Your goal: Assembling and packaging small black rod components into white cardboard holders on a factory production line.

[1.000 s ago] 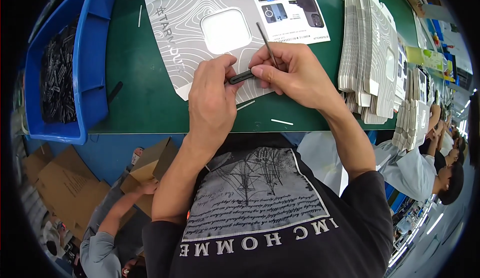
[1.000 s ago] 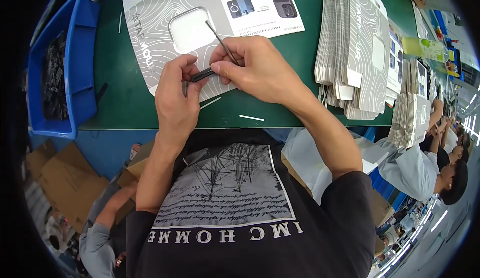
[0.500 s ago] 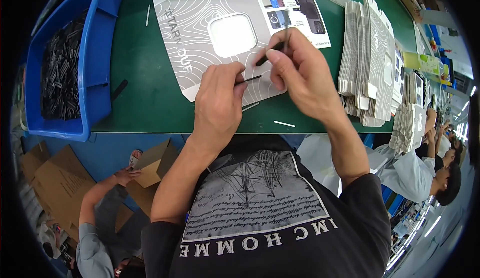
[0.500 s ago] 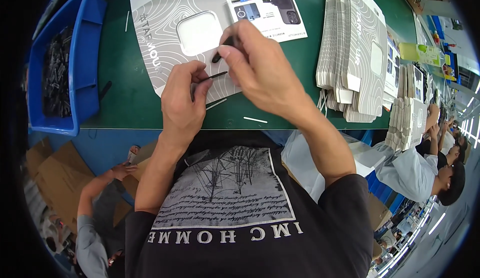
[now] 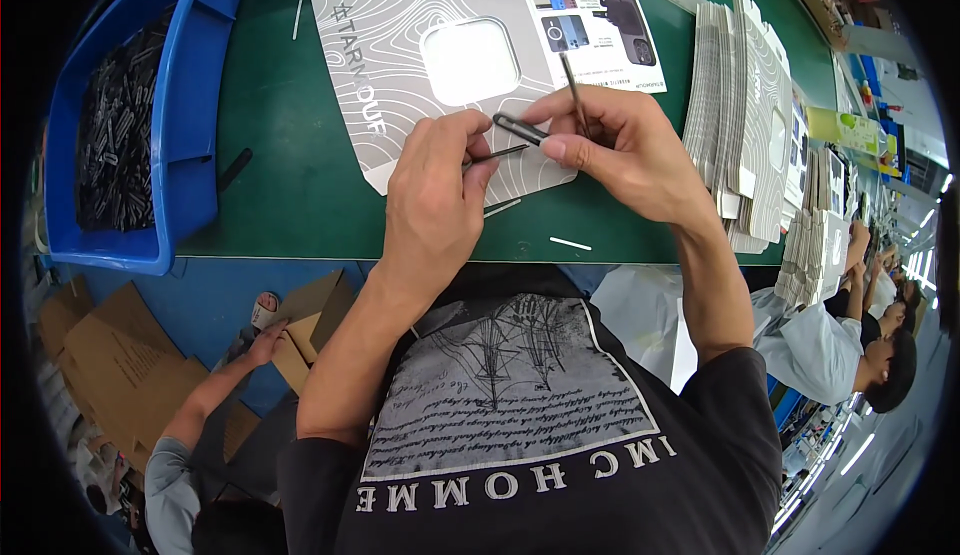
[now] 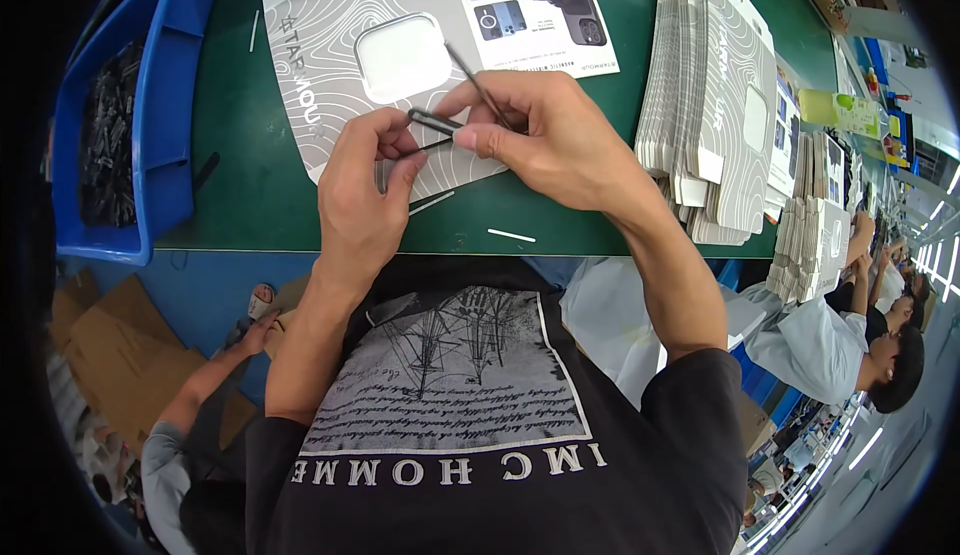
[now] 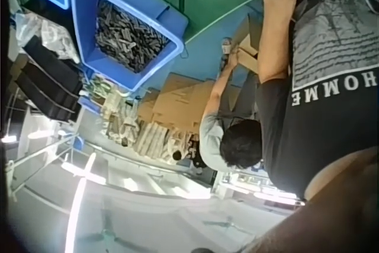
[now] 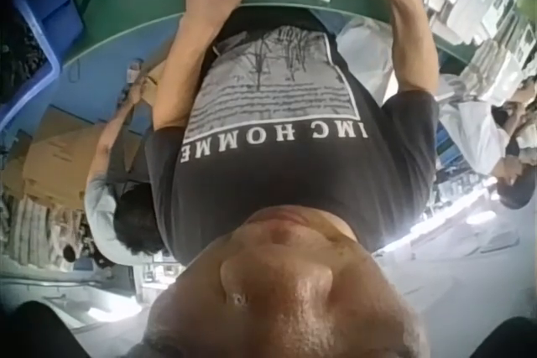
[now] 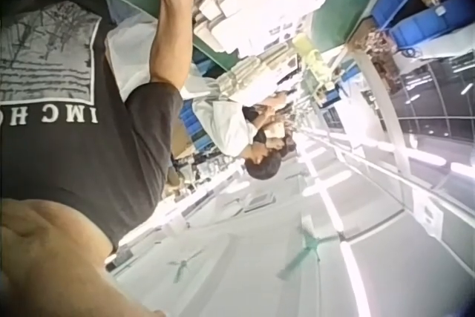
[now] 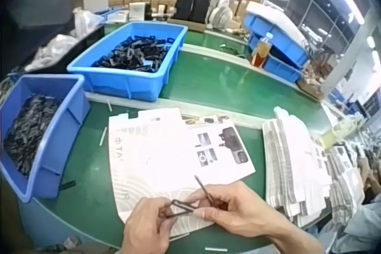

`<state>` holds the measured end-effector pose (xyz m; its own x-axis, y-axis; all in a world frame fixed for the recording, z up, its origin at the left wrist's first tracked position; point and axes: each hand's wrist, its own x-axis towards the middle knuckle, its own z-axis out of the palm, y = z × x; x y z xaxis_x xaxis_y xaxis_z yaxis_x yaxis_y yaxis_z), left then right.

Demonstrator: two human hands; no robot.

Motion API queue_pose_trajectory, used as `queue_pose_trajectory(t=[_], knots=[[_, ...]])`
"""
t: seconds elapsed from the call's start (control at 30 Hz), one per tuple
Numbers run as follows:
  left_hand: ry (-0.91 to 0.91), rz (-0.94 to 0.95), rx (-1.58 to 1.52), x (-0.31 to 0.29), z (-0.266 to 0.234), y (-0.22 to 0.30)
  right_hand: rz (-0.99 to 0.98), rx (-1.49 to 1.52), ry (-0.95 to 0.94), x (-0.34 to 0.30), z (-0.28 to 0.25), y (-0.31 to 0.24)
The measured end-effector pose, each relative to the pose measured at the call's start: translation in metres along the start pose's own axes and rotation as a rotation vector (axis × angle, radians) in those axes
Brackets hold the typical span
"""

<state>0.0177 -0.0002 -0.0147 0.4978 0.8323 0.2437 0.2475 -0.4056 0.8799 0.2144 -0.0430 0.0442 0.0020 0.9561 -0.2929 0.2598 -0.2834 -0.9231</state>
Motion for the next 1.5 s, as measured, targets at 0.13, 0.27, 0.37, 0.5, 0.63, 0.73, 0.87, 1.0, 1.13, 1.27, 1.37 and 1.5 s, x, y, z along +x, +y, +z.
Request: queue_pose_trajectory(t=[0.13,0.27,0.37,0.5,0.63,0.73,0.87,1.0,1.13,1.27,1.37,1.5], knots=[[0.027,0.015,0.004,0.0,0.001,0.0,-0.011,0.023,-0.018,0.003,0.002,0.002],[0.038,0.027,0.02,0.0,0.001,0.0,0.005,0.002,-0.04,0.007,0.005,0.004],[-0.002,-0.001,0.027,-0.001,-0.001,0.001,0.014,-0.012,-0.055,0.011,0.006,0.004],[-0.007,-0.003,0.03,-0.001,-0.002,0.0,0.003,-0.048,-0.037,0.013,0.008,0.005],[0.004,0.021,0.024,-0.001,-0.005,0.002,0.004,-0.063,-0.036,0.012,0.008,0.006],[0.016,0.046,0.011,0.0,-0.011,0.007,0.012,-0.069,-0.04,0.011,0.007,0.006],[-0.128,-0.302,0.026,0.009,-0.023,0.023,0.062,-0.01,-0.055,0.01,0.004,0.004],[-0.168,-0.413,0.016,0.018,-0.027,0.029,0.09,0.031,-0.075,0.012,0.001,0.008],[-0.242,-0.476,0.027,0.024,-0.031,0.03,0.074,-0.033,-0.053,0.01,0.003,0.008],[-0.323,-0.485,0.067,0.028,-0.033,0.028,0.039,-0.141,-0.021,0.009,0.006,0.006],[-0.379,-0.429,0.143,0.03,-0.033,0.027,0.004,-0.236,-0.015,0.008,0.007,0.003],[-0.182,0.01,0.15,0.017,-0.023,0.006,-0.015,-0.215,0.017,0.009,0.009,0.006]])
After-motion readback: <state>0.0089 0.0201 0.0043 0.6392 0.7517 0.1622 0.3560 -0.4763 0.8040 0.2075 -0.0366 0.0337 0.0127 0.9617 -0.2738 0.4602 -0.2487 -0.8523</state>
